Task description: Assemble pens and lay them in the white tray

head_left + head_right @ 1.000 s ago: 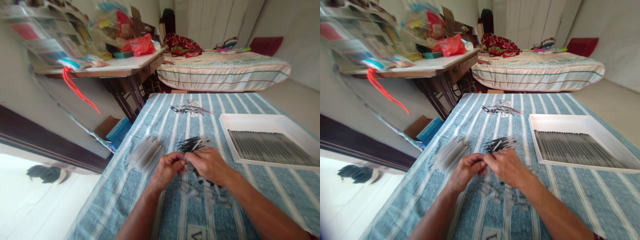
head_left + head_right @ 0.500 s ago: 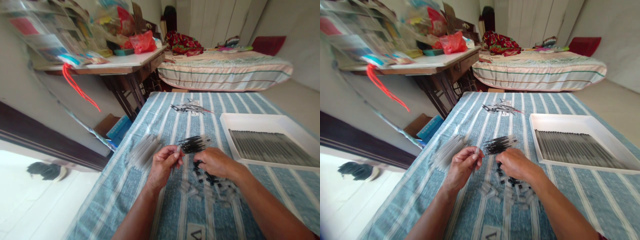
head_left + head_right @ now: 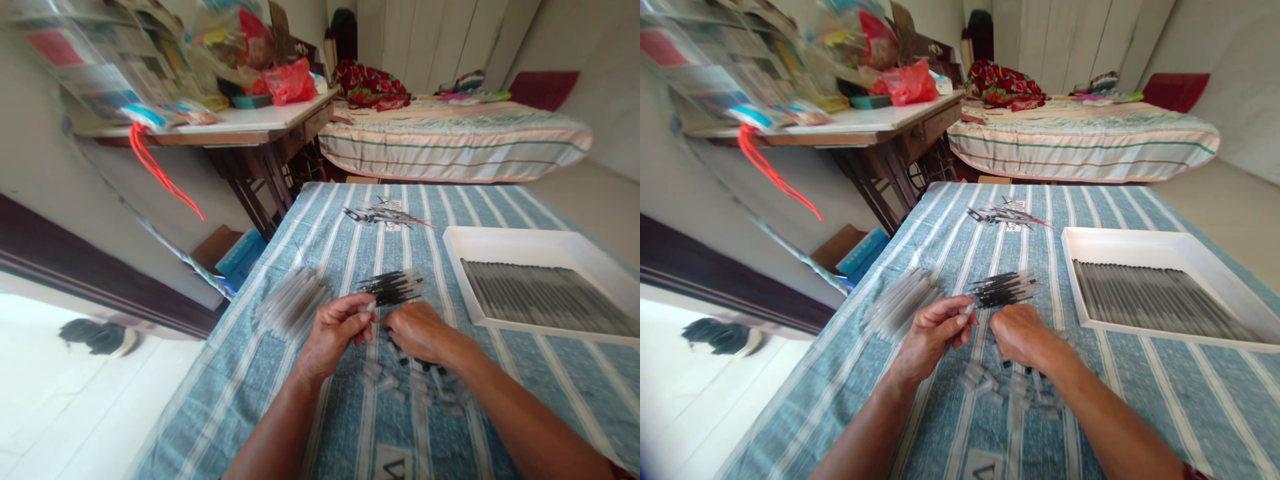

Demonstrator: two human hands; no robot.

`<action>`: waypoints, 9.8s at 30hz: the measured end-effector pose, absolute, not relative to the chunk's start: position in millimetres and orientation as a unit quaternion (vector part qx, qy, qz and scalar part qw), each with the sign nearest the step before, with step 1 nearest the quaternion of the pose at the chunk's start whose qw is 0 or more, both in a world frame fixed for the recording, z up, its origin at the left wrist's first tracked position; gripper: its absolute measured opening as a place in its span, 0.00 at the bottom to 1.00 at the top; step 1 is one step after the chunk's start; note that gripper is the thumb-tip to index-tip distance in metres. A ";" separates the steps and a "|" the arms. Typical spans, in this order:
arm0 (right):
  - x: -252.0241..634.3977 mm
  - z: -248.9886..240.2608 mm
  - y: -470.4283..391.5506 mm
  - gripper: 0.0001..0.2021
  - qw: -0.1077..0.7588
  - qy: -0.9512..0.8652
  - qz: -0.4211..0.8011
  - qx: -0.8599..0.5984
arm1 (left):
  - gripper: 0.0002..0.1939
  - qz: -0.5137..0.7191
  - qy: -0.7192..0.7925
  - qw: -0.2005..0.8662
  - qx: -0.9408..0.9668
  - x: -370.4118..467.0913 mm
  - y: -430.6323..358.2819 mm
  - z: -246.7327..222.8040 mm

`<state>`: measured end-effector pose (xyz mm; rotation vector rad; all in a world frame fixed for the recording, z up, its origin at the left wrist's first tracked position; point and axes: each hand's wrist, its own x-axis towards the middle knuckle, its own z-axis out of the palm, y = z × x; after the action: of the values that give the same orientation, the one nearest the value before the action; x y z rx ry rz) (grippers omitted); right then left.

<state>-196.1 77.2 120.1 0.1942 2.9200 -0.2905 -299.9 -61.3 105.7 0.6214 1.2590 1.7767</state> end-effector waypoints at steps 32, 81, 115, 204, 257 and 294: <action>-187.9 117.0 105.3 0.05 -0.084 0.777 -0.617 0.087 | 0.15 0.627 0.573 0.444 0.287 -297.4 -60.7 106.3; -190.1 109.6 98.9 0.08 0.019 0.791 -0.603 0.105 | 0.07 0.551 0.622 0.440 0.338 -294.7 -57.5 103.9; -188.6 112.6 99.2 0.14 0.041 0.834 -0.536 0.120 | 0.08 0.565 0.616 0.435 0.334 -295.7 -58.3 103.3; -182.3 116.4 110.6 0.04 0.106 0.930 -0.339 0.098 | 0.13 0.722 0.645 0.224 0.112 -316.5 -56.4 106.2; -186.6 117.4 85.4 0.06 0.126 0.961 -0.237 0.062 | 0.10 0.703 0.668 0.216 0.119 -319.5 -55.0 102.1; -185.9 119.7 73.5 0.03 0.120 0.962 -0.233 0.079 | 0.11 0.712 0.652 0.236 0.111 -317.5 -57.5 107.1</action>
<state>-185.9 73.5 119.7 0.2304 2.8117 -0.6799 -317.5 -57.5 107.1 0.3052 1.7875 1.9524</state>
